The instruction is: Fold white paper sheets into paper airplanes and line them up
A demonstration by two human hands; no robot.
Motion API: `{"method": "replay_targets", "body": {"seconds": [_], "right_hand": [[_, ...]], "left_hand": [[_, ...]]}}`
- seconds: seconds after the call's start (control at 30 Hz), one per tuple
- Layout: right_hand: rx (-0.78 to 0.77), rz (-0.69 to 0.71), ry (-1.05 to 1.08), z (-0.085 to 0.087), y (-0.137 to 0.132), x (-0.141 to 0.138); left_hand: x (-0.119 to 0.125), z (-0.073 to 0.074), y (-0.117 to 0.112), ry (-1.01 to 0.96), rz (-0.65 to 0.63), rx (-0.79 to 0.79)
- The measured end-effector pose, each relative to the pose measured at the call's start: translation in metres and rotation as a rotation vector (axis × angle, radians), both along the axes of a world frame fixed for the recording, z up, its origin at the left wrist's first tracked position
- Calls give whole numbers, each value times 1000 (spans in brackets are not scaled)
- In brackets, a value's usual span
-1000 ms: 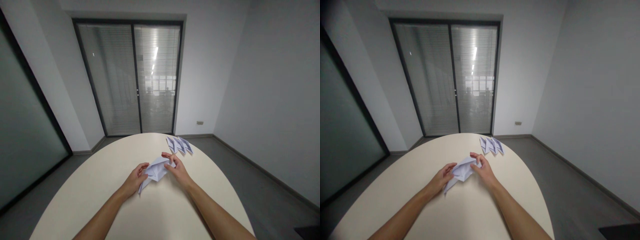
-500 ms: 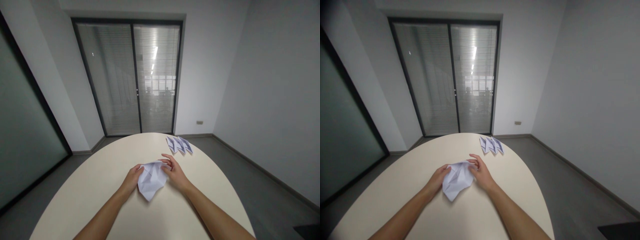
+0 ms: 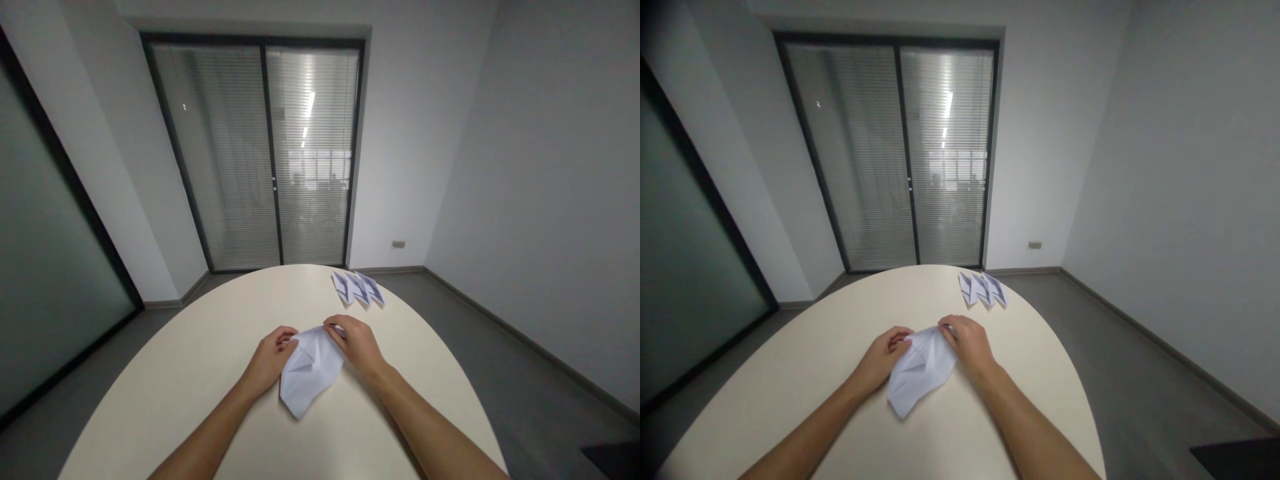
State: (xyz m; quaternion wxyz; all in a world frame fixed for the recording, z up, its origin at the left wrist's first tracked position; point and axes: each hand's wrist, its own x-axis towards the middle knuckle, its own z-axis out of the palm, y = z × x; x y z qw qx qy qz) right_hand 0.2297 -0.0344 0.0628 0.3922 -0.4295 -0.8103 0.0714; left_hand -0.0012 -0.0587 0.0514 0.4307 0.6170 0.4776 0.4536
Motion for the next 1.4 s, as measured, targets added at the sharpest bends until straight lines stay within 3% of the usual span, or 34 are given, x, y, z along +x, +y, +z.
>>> {"method": "replay_targets", "body": {"seconds": [0.17, 0.37, 0.47, 0.57, 0.83, 0.97, 1.03, 1.17, 1.27, 1.4], "right_hand": [[-30, -66, -12, 4, 1, 4], [95, 208, -132, 9, -1, 14], [168, 227, -215, 7, 2, 18], [113, 250, -202, 6, 4, 19], [-337, 425, 361, 8, -1, 16], [-520, 362, 698, 4, 2, 10], [-547, 308, 789, 1, 4, 6], [-535, 255, 833, -4, 6, -1], [-491, 265, 815, -4, 5, -3], [-495, 346, 733, -1, -1, -1]], "left_hand": [[-8, 7, -6, 190, -25, 63], [-10, 8, -7, 140, -65, -31], [-11, 8, -4, 112, -61, -36], [-13, 7, -1, 119, -80, -39], [-19, 12, -1, 130, -76, 8], [-16, 25, -10, 275, -101, 166], [-10, 29, -17, 369, -100, 251], [3, 32, -26, 501, 92, 355], [8, 30, -23, 506, 201, 264], [0, 26, -8, 346, 256, 154]]}}
